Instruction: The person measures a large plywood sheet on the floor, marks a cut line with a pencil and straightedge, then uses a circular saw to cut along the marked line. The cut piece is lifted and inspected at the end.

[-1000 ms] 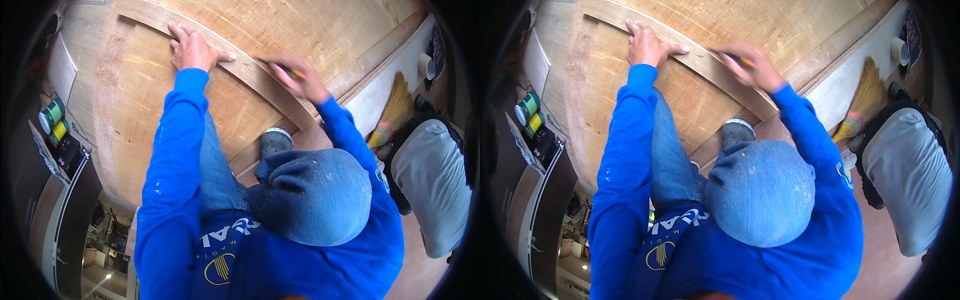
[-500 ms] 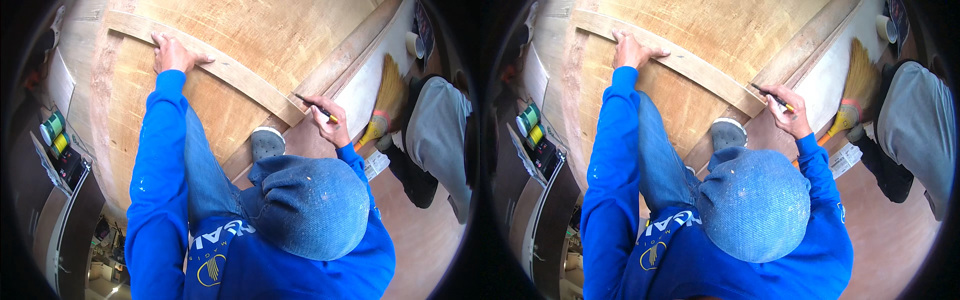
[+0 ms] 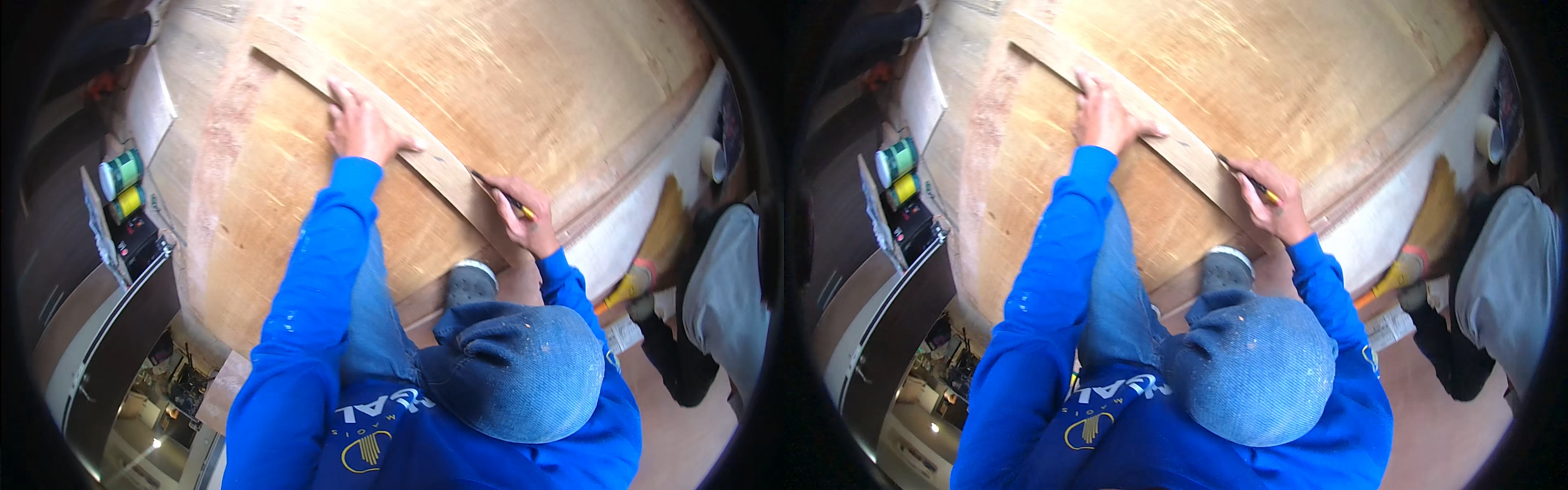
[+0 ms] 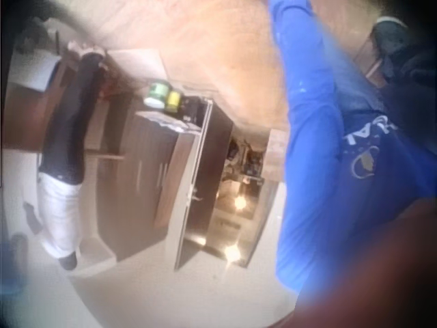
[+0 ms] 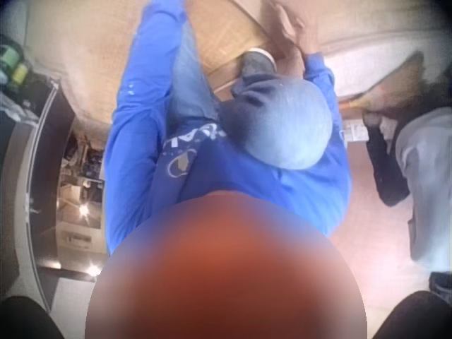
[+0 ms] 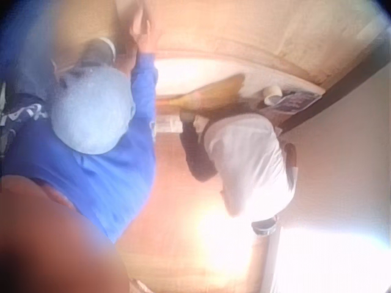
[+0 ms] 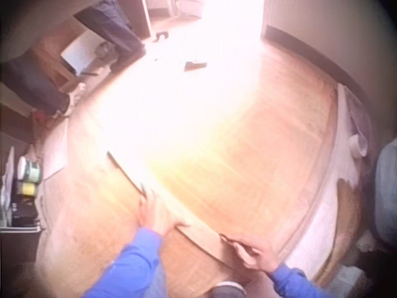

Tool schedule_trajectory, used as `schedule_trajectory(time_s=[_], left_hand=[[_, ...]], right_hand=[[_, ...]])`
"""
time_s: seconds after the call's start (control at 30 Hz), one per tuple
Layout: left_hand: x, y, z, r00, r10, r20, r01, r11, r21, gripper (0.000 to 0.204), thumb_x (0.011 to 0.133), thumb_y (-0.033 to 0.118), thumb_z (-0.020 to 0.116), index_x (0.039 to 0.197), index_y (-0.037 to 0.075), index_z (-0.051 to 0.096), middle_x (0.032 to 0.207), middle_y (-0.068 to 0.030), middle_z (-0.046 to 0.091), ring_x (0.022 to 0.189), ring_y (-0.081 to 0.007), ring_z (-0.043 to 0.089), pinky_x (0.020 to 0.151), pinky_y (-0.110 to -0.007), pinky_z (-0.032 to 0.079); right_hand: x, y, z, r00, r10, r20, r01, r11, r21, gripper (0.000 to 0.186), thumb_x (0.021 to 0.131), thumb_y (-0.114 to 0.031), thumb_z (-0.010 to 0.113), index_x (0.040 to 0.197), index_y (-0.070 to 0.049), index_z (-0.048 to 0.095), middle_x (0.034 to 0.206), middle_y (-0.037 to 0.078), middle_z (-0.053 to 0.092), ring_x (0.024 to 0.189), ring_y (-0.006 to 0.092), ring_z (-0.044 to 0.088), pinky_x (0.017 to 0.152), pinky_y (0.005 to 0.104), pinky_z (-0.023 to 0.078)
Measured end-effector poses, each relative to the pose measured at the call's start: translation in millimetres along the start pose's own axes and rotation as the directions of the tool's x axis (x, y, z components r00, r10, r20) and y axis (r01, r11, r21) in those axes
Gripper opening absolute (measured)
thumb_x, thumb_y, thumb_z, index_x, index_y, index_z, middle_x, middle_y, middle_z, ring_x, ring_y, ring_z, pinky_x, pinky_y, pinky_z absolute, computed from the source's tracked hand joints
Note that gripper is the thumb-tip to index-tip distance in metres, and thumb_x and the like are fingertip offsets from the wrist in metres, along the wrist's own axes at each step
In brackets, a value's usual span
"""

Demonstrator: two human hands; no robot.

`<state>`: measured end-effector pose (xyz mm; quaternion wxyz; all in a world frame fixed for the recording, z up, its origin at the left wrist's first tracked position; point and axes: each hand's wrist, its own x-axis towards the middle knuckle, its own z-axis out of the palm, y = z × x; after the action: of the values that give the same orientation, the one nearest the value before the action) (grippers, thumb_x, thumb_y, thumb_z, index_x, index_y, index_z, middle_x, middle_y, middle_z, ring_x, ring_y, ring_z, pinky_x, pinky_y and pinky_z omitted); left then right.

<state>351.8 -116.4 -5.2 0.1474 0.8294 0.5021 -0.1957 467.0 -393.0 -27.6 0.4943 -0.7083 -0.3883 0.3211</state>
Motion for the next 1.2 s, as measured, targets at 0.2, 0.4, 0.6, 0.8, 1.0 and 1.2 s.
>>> schedule_trajectory(time_s=[0.2,0.4,0.6,0.8,1.0,1.2], left_hand=[[-2,3,-2,0.999,-0.04,0.025,0.04,0.999,-0.005,0.146,0.052,0.05,0.104,0.162,-0.008,0.027,0.174,-0.0265,0.014,0.152,-0.0467,0.036,0.109,-0.067,0.049],[2,11,-15,0.989,-0.082,0.12,0.078,0.996,0.044,0.149,0.049,0.05,0.104,0.162,-0.008,0.027,0.174,-0.0267,0.011,0.153,-0.047,0.034,0.11,-0.067,0.048],[1,4,-9,0.998,-0.047,0.052,0.045,0.998,0.04,0.145,0.049,0.053,0.104,0.161,-0.006,0.032,0.173,-0.027,0.015,0.148,-0.0411,0.041,0.106,-0.063,0.051],[3,-4,6,0.999,0.023,-0.048,-0.023,1.0,-0.013,0.148,0.053,0.057,0.101,0.162,-0.01,0.025,0.173,-0.0286,0.016,0.149,-0.0458,0.042,0.114,-0.055,0.048],[1,2,-3,1.0,-0.008,0.028,0.007,1.0,0.012,0.148,0.056,0.057,0.101,0.162,-0.01,0.024,0.174,-0.0265,0.017,0.149,-0.0444,0.043,0.117,-0.049,0.047],[-2,-3,0,0.999,0.02,-0.03,-0.019,1.0,0.015,0.149,0.054,0.058,0.101,0.163,-0.009,0.024,0.175,-0.0251,0.016,0.149,-0.0436,0.044,0.115,-0.049,0.049]], right_hand=[[206,5,112,0.98,-0.195,0.04,0.19,0.976,0.102,0.026,0.097,-0.016,0.068,0.118,-0.005,0.077,0.112,0.02,0.077,0.101,0.0348,0.076,0.088,0.041,0.06],[344,-34,178,0.977,-0.151,0.151,0.163,0.984,-0.066,0.029,0.097,-0.028,0.065,0.112,-0.008,0.08,0.105,0.021,0.078,0.097,0.0368,0.076,0.089,0.0423,0.061],[238,-5,119,0.978,-0.179,0.112,0.164,0.978,0.126,0.026,0.099,-0.02,0.066,0.116,-0.004,0.077,0.111,0.018,0.077,0.1,0.0316,0.075,0.089,0.041,0.059],[3,8,-25,0.983,0.099,0.155,-0.09,0.994,-0.066,0.023,0.099,-0.009,0.065,0.118,-0.003,0.077,0.103,0.017,0.076,0.093,0.0295,0.074,0.085,0.0371,0.057],[-103,-28,-106,0.87,0.449,0.205,-0.388,0.879,-0.278,0.023,0.099,-0.01,0.066,0.118,0.001,0.076,0.096,0.016,0.076,0.088,0.0272,0.074,0.081,0.0359,0.057],[-106,-6,-77,0.955,0.297,0.016,-0.295,0.952,-0.08,0.022,0.098,-0.009,0.066,0.114,0.001,0.076,0.098,0.017,0.076,0.092,0.0278,0.074,0.085,0.0362,0.057]])
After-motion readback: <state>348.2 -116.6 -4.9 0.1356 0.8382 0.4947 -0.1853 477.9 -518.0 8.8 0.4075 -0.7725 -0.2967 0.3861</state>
